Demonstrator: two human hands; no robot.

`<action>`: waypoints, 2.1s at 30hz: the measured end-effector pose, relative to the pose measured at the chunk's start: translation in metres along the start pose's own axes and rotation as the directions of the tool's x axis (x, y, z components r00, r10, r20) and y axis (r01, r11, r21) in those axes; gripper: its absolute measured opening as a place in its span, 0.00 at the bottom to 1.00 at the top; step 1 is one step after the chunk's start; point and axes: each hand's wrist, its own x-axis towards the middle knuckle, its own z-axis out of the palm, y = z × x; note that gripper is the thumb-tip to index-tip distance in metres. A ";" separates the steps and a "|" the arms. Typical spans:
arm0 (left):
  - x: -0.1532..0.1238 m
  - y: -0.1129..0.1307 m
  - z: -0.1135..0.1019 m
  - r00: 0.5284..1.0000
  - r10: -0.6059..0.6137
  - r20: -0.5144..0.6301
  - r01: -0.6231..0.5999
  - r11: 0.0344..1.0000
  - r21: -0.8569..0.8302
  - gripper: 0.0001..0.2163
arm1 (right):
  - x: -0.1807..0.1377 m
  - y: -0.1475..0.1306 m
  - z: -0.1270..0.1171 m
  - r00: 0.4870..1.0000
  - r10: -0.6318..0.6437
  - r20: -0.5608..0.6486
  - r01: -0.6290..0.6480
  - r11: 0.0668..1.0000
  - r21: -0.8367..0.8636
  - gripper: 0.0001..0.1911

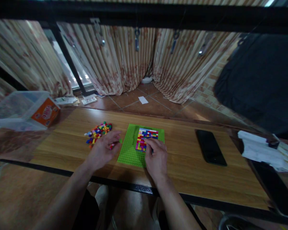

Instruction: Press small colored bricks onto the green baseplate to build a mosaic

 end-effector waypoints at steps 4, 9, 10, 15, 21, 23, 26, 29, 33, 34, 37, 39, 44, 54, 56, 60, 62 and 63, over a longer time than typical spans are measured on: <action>0.003 0.018 0.028 0.999 0.041 0.034 -0.039 0.998 -0.054 0.24 | 0.000 0.001 0.000 1.000 -0.013 0.001 0.013 1.000 -0.005 0.12; 0.010 0.028 0.043 0.996 0.044 0.075 -0.042 0.999 -0.023 0.26 | 0.000 0.003 -0.002 1.000 -0.016 0.013 0.016 1.000 0.014 0.12; 0.010 0.028 0.044 0.996 0.040 0.083 -0.038 0.999 -0.025 0.27 | 0.000 0.003 -0.002 1.000 -0.017 0.014 0.017 1.000 0.018 0.12; 0.010 0.025 0.049 0.997 0.011 0.081 -0.010 1.000 -0.010 0.27 | 0.000 0.003 -0.003 1.000 -0.015 0.004 0.015 1.000 0.024 0.12; 0.011 0.028 0.051 0.998 -0.017 0.055 0.017 1.000 -0.010 0.28 | 0.000 0.000 -0.004 1.000 -0.028 0.009 0.027 0.999 0.019 0.12; 0.011 0.029 0.051 0.999 -0.006 0.047 0.007 1.000 -0.020 0.29 | 0.000 0.000 -0.004 1.000 -0.030 0.007 0.030 0.999 0.018 0.12; 0.011 0.028 0.052 0.999 0.015 0.041 -0.014 0.999 -0.034 0.30 | 0.000 0.001 -0.004 0.999 -0.031 0.007 0.031 0.999 0.017 0.11; 0.010 0.026 0.053 0.999 0.019 0.041 -0.017 0.999 -0.042 0.30 | 0.000 0.002 -0.004 1.000 -0.030 0.010 0.030 0.999 0.012 0.11; 0.009 0.025 0.053 0.999 0.006 0.042 -0.003 0.997 -0.072 0.29 | -0.001 0.002 -0.004 0.998 -0.058 0.019 0.058 0.998 -0.009 0.12; 0.009 0.025 0.053 0.999 0.001 0.043 0.003 0.996 -0.085 0.29 | -0.002 0.001 -0.004 0.996 -0.087 0.036 0.088 0.996 -0.032 0.13; 0.009 0.025 0.053 0.999 -0.016 0.051 0.022 0.992 -0.126 0.27 | -0.005 -0.002 -0.004 0.971 -0.203 0.126 0.219 0.968 -0.127 0.17; 0.009 0.025 0.053 0.998 -0.029 0.054 0.036 0.989 -0.142 0.27 | -0.007 -0.004 -0.002 0.950 -0.248 0.188 0.284 0.938 -0.200 0.19; 0.009 0.025 0.053 0.997 -0.045 0.061 0.054 0.985 -0.162 0.26 | -0.009 -0.008 0.002 0.940 -0.227 0.255 0.306 0.893 -0.331 0.20; 0.008 0.024 0.055 0.994 -0.106 0.032 0.110 0.984 -0.138 0.26 | -0.013 -0.008 0.006 0.949 -0.184 0.256 0.265 0.906 -0.329 0.24; 0.007 0.024 0.055 0.993 -0.104 0.049 0.110 0.984 -0.142 0.26 | -0.015 -0.009 0.008 0.949 -0.187 0.255 0.269 0.902 -0.338 0.27; 0.003 0.025 0.052 0.994 -0.090 0.070 0.096 0.991 -0.088 0.25 | -0.019 -0.010 0.010 0.949 -0.188 0.253 0.276 0.884 -0.377 0.30; 0.001 0.024 0.048 0.994 -0.089 0.060 0.092 0.994 -0.052 0.24 | -0.020 -0.009 0.011 0.949 -0.187 0.255 0.277 0.881 -0.383 0.29; 0.000 0.023 0.046 0.995 -0.090 0.051 0.092 0.995 -0.041 0.23 | -0.020 -0.008 0.011 0.948 -0.189 0.255 0.278 0.883 -0.378 0.29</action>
